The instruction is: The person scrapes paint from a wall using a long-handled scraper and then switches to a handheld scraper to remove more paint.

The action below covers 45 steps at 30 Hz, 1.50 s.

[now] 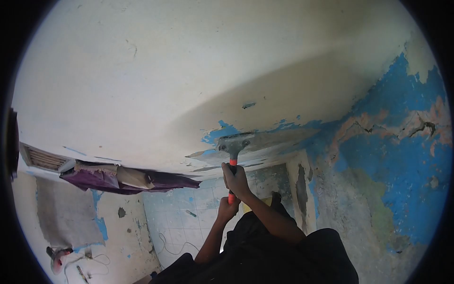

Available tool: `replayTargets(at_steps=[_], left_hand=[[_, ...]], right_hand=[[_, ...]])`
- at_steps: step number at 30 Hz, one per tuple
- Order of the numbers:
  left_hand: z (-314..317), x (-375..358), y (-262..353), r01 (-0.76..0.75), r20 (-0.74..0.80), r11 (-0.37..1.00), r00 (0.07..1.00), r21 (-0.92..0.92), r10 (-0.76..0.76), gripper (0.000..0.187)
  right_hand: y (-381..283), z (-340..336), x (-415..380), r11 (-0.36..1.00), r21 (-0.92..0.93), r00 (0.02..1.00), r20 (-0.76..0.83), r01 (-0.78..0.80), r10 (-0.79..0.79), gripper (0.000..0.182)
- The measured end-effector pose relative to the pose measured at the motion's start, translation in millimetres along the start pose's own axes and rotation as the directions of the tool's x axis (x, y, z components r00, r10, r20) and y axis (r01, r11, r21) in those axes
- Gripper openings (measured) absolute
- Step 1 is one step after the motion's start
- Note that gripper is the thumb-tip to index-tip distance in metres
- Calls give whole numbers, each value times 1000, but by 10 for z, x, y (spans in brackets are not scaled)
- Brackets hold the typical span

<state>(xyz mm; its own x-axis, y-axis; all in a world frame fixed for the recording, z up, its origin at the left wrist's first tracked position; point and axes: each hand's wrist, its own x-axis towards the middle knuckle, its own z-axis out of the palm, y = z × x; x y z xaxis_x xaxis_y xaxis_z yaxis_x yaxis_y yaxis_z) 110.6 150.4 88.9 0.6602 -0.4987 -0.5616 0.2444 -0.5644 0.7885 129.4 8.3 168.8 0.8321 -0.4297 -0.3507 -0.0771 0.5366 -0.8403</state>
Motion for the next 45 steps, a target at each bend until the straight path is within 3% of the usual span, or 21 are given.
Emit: replayTargets(at_steps=[4, 7, 10, 13, 15, 23, 28, 34, 37, 38, 41, 45], left_hand=[[161, 13, -213, 19, 47, 995, 999, -99, -14, 35], [19, -56, 180, -101, -1, 995, 995, 0, 101, 36], [-46, -95, 327, -50, 28, 999, 998, 17, 49, 34], [61, -100, 19, 24, 61, 999, 998, -45, -21, 34], [146, -76, -194, 139, 45, 989, 990, -40, -137, 34], [51, 65, 195, -71, 27, 990, 997, 122, 69, 40], [113, -4, -209, 26, 18, 983, 999, 184, -29, 46], [-20, -53, 408, -54, 130, 993, 991, 102, 40, 30], [-51, -168, 162, -137, 228, 973, 957, -187, 178, 31], [-99, -223, 92, -82, 277, 945, 945, -316, 174, 35], [-134, -417, 225, -157, 151, 922, 963, -355, 222, 45], [-178, -439, 558, -202, 149, 955, 960, -217, 237, 49]], right_hand=[[249, -32, 22, 986, -163, 999, -41, 19, -26, 41], [-40, 42, -9, 997, -54, 998, -30, 48, -50, 41], [-328, 117, -84, 999, 24, 999, -7, 34, -34, 40], [144, 28, -25, 993, -116, 999, -43, 14, -20, 40], [411, -87, -7, 996, -76, 997, -67, -54, 49, 40], [-144, -136, -15, 996, 92, 1000, -2, 19, -19, 38], [386, -327, 26, 983, 177, 998, -27, -58, 64, 38], [51, -372, 56, 945, 317, 993, 100, -84, 54, 38], [84, -378, 0, 922, 371, 992, 106, -108, 74, 37], [161, -356, -14, 917, 381, 991, 110, -118, 82, 37], [233, -242, -43, 877, 447, 982, 145, -177, 124, 37], [-71, -256, -58, 867, 479, 990, 105, -135, 96, 37]])
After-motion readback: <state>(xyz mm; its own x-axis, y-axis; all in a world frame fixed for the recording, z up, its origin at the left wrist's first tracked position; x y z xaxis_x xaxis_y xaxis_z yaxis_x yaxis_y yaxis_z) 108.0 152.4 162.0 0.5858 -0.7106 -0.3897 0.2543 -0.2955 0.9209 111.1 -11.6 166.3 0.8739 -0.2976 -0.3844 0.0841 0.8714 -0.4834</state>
